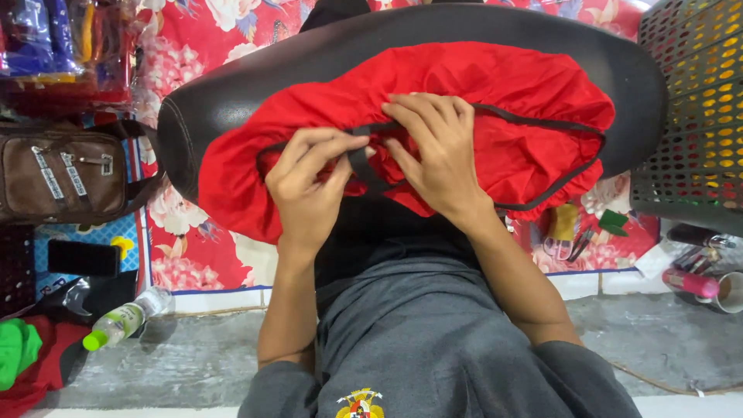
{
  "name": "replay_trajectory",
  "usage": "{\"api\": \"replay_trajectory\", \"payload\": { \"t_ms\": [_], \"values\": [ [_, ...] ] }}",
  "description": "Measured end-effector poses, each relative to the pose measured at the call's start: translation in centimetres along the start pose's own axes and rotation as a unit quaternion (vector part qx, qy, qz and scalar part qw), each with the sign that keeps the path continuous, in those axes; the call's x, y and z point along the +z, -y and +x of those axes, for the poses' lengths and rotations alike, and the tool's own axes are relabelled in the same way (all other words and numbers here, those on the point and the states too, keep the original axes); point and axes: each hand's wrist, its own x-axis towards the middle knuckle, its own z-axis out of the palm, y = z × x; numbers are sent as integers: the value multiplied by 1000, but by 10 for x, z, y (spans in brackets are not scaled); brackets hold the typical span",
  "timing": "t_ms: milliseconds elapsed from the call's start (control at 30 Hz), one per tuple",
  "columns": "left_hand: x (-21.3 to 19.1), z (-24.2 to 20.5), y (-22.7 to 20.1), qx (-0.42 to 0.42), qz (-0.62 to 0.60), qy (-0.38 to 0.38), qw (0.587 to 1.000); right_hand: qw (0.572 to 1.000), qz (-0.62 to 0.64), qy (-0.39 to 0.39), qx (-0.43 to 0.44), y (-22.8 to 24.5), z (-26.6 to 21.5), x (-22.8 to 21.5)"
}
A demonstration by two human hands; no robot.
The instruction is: Sealing the seams of a red fabric cover using a lighter and trimming it with scissors.
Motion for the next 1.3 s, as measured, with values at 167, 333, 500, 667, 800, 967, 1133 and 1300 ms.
{"api": "replay_trajectory", "payload": {
  "t_ms": [167,333,500,667,800,967,1133,1300],
  "values": [
    [3,-18,2,-66,-153,-105,980,986,129,-103,-25,7,-10,-4],
    [8,-21,-11,-117,-205,-42,971,962,251,-102,37,2,-23,-4],
    [14,-26,-2,-168,-269,-32,948,952,285,-98,58,-4,-27,-1],
    [19,-36,14,-174,-310,-21,935,947,299,-93,69,-6,-30,0],
    [20,-34,10,-189,-333,-5,924,947,296,-104,70,-6,-29,2],
    [22,-37,5,-203,-365,26,908,944,285,-150,70,3,-23,-2],
    [33,-35,-17,-255,-405,39,877,960,108,-246,76,-9,-50,-12],
    [47,-32,-30,-272,-428,56,860,917,287,-212,175,27,-66,-27]
  ]
}}
